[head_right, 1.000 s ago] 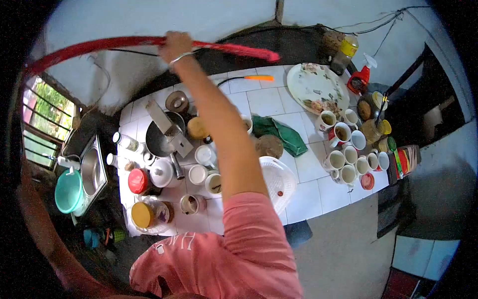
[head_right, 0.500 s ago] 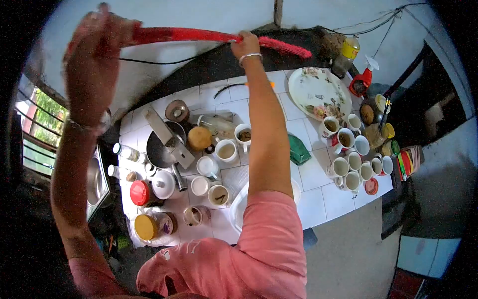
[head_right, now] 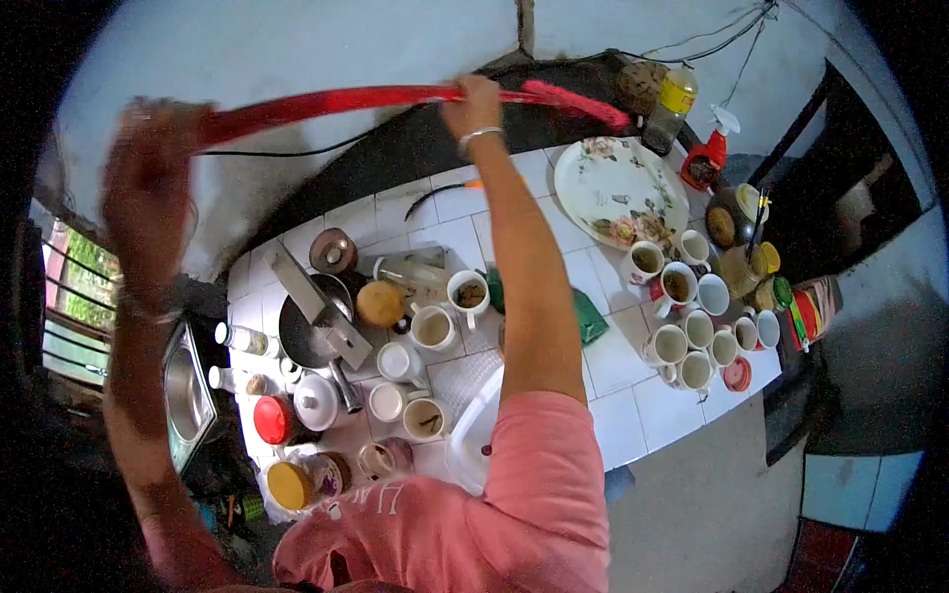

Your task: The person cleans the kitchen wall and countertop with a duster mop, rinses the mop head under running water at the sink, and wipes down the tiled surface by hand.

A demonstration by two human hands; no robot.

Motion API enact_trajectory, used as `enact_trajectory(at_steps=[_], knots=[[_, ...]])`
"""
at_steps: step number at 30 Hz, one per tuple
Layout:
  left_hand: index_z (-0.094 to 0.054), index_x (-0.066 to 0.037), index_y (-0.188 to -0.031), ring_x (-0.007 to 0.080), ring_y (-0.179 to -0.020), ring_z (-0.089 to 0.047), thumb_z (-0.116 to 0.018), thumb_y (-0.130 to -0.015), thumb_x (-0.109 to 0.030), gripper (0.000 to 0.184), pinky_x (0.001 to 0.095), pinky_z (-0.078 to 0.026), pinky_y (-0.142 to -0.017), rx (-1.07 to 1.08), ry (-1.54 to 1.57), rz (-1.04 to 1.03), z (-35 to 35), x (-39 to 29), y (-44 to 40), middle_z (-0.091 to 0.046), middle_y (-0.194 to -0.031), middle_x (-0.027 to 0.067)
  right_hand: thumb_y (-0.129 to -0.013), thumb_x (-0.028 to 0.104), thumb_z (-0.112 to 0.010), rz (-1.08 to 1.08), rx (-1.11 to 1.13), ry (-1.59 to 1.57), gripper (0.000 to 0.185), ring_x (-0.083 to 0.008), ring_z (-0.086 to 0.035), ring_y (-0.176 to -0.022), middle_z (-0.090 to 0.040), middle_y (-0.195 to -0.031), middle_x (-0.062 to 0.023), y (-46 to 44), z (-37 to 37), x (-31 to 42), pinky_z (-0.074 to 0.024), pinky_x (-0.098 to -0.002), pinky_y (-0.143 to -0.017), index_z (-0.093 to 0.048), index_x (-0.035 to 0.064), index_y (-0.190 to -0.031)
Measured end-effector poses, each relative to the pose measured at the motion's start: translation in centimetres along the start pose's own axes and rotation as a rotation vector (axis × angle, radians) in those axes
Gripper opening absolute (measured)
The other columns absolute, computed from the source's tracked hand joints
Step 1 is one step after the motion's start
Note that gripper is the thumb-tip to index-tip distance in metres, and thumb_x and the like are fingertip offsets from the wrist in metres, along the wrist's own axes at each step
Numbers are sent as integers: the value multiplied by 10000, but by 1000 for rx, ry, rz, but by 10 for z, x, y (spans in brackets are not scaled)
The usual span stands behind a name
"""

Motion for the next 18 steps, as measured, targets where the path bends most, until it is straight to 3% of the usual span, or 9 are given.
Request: enact_trajectory(at_steps=[2,5,6,8,9,11,12,15,18], knots=[[-509,-23,-878,186,-725,-444,-339,-970,-210,269,384,-396,-887,34,261,-55,-47,-25,-2,-494,-819,76,-663,94,-649,-41,-18,43,100,-383,-554,-732,-573,-701,-195,-7,4,-22,-432,-461,-675,-585,22,-688],[-375,-68,-729,171,-647,-365,-318,-971,-170,269,418,-368,-891,18,266,130,-51,-7,-8,-352,-671,34,-669,96,-652,-54,-34,56,106,-379,-555,-751,-576,-722,-197,-7,-2,-26,-436,-451,-676,-589,15,-699],[-375,-69,-736,174,-645,-362,-314,-972,-169,264,411,-369,-878,-1,319,125,-46,-12,-6,-351,-668,35,-675,100,-654,-48,-9,36,110,-377,-555,-758,-578,-733,-199,-10,-10,-20,-439,-447,-680,-593,15,-707],[-375,-75,-755,169,-633,-357,-300,-974,-173,252,391,-372,-832,-57,755,324,-47,-11,6,-350,-665,37,-691,132,-670,-121,84,-37,128,-373,-558,-793,-582,-745,-202,-10,-23,-17,-451,-434,-715,-611,28,-735],[-392,-80,-757,161,-640,-373,-333,-969,-186,244,391,-382,-796,-3,717,234,-54,-19,9,-373,-673,36,-691,143,-675,-135,113,-57,132,-370,-560,-806,-584,-762,-200,-9,-26,-24,-452,-432,-727,-615,37,-742],[-515,-51,-839,125,-658,-522,-441,-922,-85,116,269,-447,-588,-31,943,90,-83,-22,14,-563,-758,75,-690,164,-687,-161,167,-103,142,-365,-563,-831,-590,-797,-196,-5,-39,-48,-456,-427,-749,-622,56,-754],[-503,-55,-826,116,-651,-511,-449,-923,-94,118,269,-425,-579,-29,932,195,-101,-19,19,-559,-753,69,-687,179,-694,-146,223,-24,165,-350,-568,-862,-600,-874,-165,-9,-41,-61,-462,-418,-776,-624,78,-796],[-493,-52,-814,112,-663,-509,-493,-915,-112,118,314,-444,-719,-54,864,225,-137,5,29,-560,-755,58,-686,183,-696,-345,410,205,198,-323,-565,-905,-601,-937,-124,-11,-31,-93,-471,-407,-793,-617,100,-847],[-527,-44,-809,118,-686,-530,-518,-886,-72,82,331,-437,-822,-197,880,218,-180,25,36,-577,-764,53,-696,246,-681,-158,416,288,216,-285,-552,-982,-604,-955,-87,-16,-37,-91,-481,-402,-801,-608,128,-862]])
Point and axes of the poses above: each hand's wrist, its own y-axis away from the middle knuckle, its own z-axis out of the back of the hand, x = y × z, the point moved 8 cm from there along -y, towards the middle knuckle
